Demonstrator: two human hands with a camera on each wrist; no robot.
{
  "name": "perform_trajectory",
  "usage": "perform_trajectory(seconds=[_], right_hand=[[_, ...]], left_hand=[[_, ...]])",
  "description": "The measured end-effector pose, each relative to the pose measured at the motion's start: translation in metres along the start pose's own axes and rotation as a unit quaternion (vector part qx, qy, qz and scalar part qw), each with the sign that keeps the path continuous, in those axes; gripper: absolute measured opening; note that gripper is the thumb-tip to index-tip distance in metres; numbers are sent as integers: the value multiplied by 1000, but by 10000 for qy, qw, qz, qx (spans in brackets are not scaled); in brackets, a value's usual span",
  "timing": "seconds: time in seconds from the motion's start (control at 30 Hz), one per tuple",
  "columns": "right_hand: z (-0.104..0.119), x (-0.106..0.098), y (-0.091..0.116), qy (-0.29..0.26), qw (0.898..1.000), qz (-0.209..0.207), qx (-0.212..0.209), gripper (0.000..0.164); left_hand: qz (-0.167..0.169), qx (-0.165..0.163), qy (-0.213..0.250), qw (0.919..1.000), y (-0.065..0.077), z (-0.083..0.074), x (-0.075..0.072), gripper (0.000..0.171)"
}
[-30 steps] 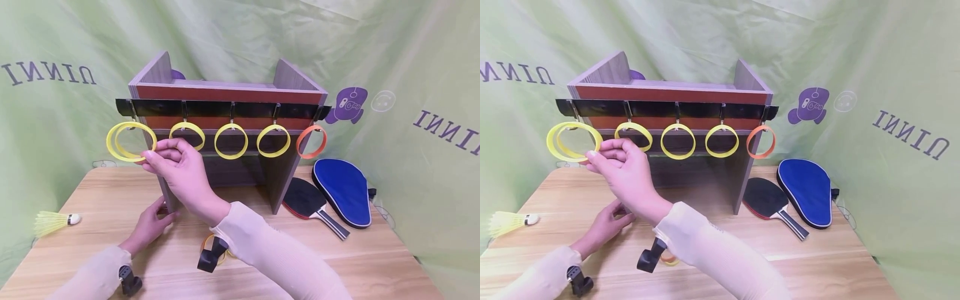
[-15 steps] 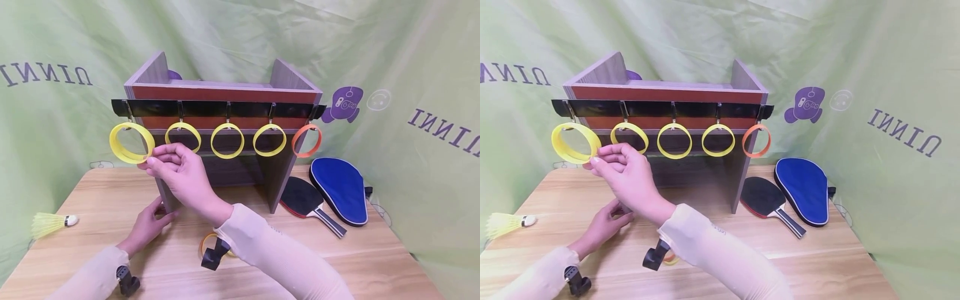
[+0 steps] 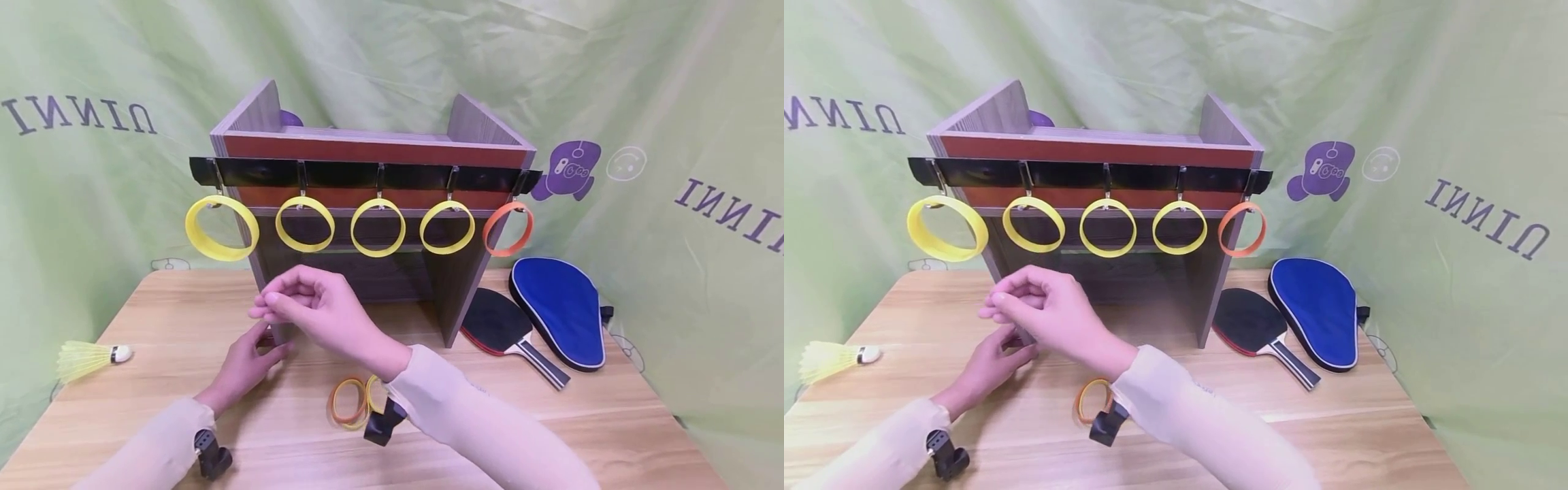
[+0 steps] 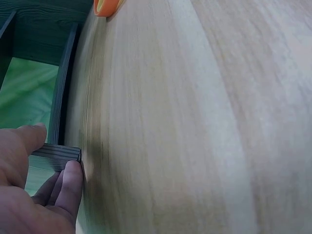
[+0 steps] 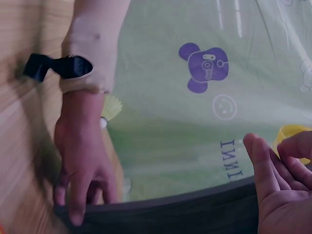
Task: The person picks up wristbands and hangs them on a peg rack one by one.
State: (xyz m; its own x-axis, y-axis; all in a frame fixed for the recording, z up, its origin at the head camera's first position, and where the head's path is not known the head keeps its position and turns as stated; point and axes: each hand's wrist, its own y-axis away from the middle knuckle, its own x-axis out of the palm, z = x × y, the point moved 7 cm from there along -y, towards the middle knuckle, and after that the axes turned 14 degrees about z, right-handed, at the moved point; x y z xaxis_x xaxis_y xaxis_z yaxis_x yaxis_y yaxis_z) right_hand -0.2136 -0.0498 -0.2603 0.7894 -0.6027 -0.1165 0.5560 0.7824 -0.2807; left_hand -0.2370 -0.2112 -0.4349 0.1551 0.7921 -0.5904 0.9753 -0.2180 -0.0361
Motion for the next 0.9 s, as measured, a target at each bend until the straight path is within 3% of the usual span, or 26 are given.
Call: perform_trajectory(seconds=[0.23,0.4,0.63,0.9], right_hand=[[-27,-13,23,397,9977,255,493,15],[-59,-21,43,469,9942,434,863,15],[-103,-38,76,506,9866,277,1524,16],[-131,-55,105,1014,9700,70,2206,11]], left_hand=[[40,129,-59,9999,-1,-2,-1,57],[47,144,-26,9999,-1,-2,0,58],[109,-40,7,9999,-1,1,-1,62],[195,-74,61,9998,-3,1,1,64]])
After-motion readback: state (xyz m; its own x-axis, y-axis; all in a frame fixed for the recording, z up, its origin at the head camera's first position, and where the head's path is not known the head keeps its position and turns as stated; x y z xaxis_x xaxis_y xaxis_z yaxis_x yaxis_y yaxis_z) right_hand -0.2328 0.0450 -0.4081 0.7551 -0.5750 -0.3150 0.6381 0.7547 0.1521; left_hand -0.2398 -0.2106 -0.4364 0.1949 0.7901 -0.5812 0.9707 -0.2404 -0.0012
